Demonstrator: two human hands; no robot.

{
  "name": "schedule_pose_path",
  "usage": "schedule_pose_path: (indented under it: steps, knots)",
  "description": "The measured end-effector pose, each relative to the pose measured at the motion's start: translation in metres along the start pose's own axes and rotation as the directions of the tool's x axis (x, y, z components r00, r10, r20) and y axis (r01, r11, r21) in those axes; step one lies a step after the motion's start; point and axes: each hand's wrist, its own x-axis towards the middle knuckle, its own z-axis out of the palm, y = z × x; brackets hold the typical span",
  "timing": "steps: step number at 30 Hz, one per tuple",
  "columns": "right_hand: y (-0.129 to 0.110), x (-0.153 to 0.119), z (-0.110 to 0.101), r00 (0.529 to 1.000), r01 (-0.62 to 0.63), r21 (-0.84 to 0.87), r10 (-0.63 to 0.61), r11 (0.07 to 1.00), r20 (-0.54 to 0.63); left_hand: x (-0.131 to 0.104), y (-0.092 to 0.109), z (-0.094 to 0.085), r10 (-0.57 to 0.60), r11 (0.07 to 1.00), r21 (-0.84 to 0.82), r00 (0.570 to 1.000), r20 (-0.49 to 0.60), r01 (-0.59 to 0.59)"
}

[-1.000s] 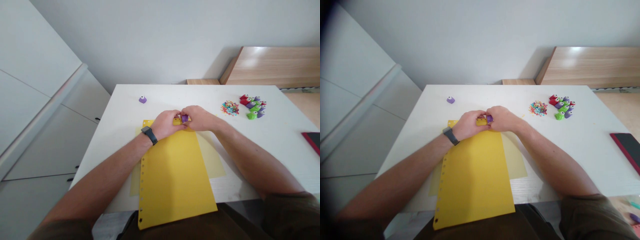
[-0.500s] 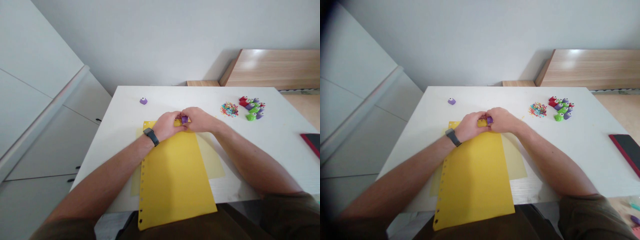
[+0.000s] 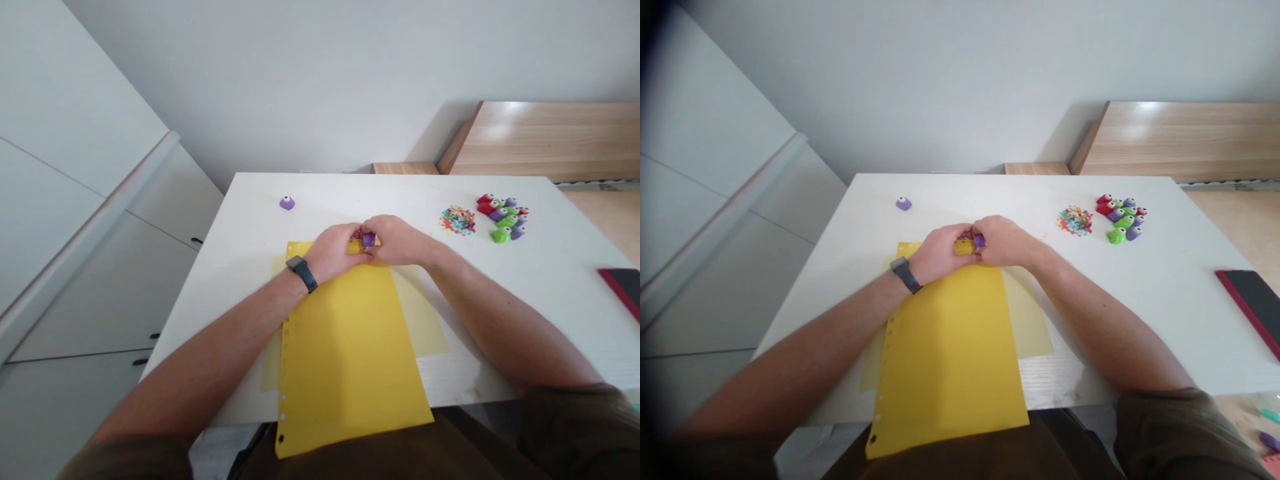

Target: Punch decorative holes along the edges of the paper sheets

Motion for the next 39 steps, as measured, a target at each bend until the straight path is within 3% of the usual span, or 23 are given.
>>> schedule_pose_path:
  steps: [9,39]
  knots:
    - [-0.001,0.0009,-0.001,0.999,-0.013,-0.009,0.013,1.0,0.03,0.0,0.0001,-0.0004,-0.01,1.0,0.006,1.0,0.006,0.01]
    - [-0.0041,0.0013,0.004,0.999,0.022,-0.086,-0.025,0.996,-0.027,-0.0016,-0.0035,0.0016,0.031,0.99,0.14,0.999,0.008,-0.032]
